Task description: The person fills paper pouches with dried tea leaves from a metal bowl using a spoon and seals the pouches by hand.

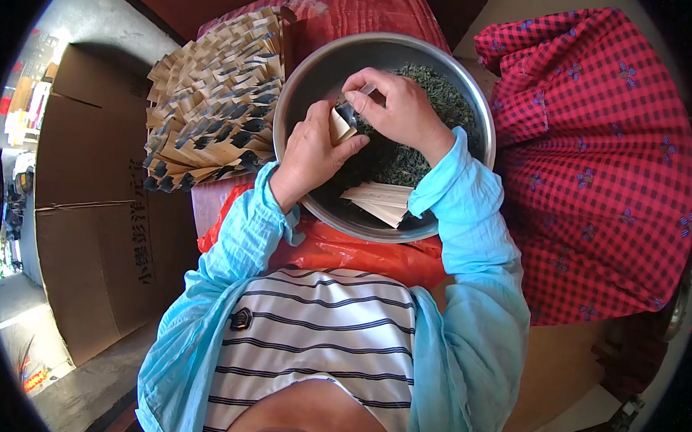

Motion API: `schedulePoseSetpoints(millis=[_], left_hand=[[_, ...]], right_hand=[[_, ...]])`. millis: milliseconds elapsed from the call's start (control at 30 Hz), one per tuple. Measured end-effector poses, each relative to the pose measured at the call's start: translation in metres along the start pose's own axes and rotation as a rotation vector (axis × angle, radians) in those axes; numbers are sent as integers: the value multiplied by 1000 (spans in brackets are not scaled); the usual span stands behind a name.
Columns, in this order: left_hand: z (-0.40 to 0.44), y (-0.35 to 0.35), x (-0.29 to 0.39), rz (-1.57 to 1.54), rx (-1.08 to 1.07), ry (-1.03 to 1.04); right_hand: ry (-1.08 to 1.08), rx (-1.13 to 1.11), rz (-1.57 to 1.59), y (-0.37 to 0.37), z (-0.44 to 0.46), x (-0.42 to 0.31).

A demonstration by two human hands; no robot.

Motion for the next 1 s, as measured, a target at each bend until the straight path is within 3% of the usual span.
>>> schedulePoseSetpoints(millis=[33, 100, 200, 333, 400, 433, 467, 533, 667, 733, 767, 800, 867, 1000], left_hand=[[1, 0, -3, 1, 4, -3], [3, -1, -9, -168, 60, -33], [6, -4, -17, -309, 70, -162], [7, 4, -33, -438, 111, -213], [7, 1, -30, -499, 138, -215], [8, -1, -29, -522, 167, -203], [8, -3, -28, -546, 196, -191], [9, -2, -29, -553, 205, -164], [8, -5, -27, -625, 192, -216], [8, -3, -30, -621, 210, -200], [8, -3, -31, -618, 225, -184], [8, -2, -32, -617, 234, -186], [7, -4, -28, -571, 233, -159], [7, -1, -33, -559, 177, -217]], right_hand=[[-3, -4, 2, 1, 0, -4], [-311, 99, -232, -3, 0, -27], [-476, 130, -278, -6, -4, -42], [-407, 353, -275, -22, 0, -29], [-131, 399, -175, -27, 5, 1], [21, 322, -215, -27, 6, 14], [21, 323, -217, -28, 7, 22], [106, -42, -412, -6, 3, 45], [-6, -308, -436, 32, -12, 38], [146, -522, -361, 45, -19, 29], [115, -606, -303, 50, -23, 23], [108, -613, -303, 51, -22, 24], [227, -788, 48, 58, -30, 27], [395, -750, 163, 42, -27, 45]])
Point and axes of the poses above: each hand's wrist, its own z-axis towards the middle knuckle, its own y-axis out of the palm, x = y × z, the point moved 5 cm from there along z, towards the middle knuckle, and after that the axes turned 9 degrees about x, right-handed, at the moved point
